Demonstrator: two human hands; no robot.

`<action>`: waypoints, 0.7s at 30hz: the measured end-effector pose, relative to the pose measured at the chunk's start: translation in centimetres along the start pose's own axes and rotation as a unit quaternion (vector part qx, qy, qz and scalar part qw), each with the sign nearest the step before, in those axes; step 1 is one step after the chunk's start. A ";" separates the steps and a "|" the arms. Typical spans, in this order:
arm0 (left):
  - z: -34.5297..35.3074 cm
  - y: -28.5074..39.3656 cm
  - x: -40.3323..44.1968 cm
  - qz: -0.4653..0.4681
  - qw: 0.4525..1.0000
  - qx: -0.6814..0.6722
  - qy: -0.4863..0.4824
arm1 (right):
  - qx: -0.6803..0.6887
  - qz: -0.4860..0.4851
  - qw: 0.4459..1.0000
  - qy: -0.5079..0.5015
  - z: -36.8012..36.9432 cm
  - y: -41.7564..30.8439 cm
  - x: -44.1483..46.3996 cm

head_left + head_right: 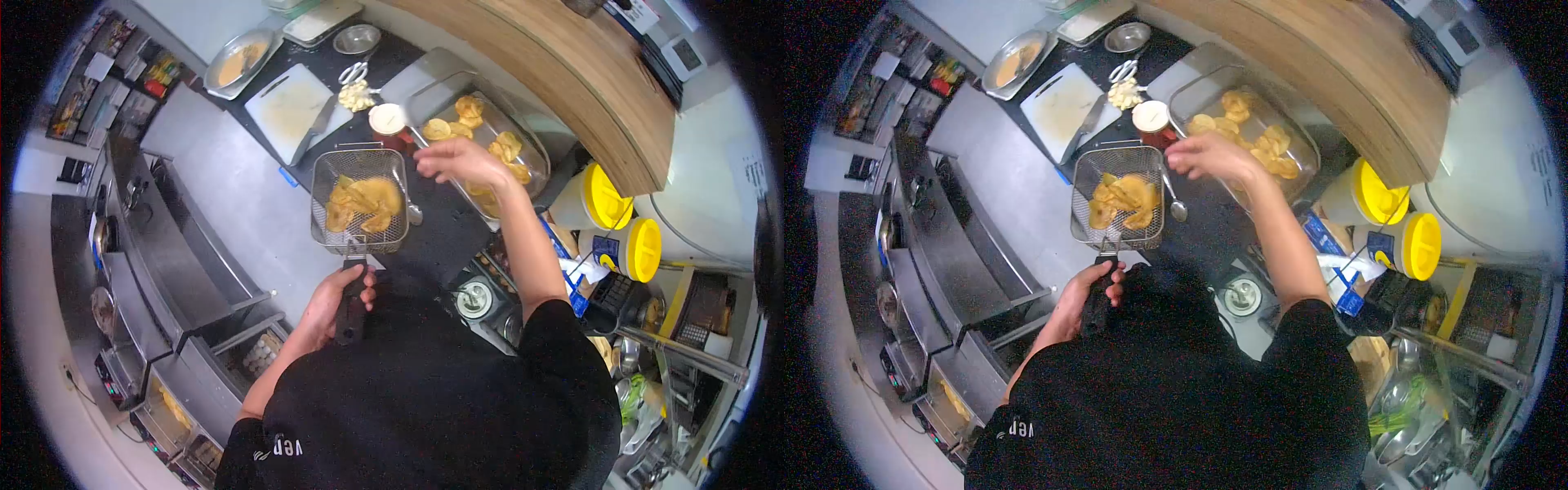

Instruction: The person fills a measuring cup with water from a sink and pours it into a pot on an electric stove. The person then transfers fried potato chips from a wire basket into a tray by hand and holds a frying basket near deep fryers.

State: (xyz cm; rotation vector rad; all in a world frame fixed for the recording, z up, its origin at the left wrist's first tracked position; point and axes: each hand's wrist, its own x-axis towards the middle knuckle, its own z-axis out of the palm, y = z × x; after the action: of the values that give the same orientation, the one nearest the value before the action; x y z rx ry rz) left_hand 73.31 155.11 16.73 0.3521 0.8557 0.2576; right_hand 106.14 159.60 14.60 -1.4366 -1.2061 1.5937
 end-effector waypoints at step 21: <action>-0.4 -0.8 0.0 0.013 0.999 -0.011 0.032 | -0.442 0.124 0.855 0.243 -14.7 16.3 0.6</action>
State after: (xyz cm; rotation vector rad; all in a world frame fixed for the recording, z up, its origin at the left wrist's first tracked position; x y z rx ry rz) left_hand 73.04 154.48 16.20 0.3369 0.9110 0.3032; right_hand 122.05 157.33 -0.34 -2.4637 -1.5435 0.6749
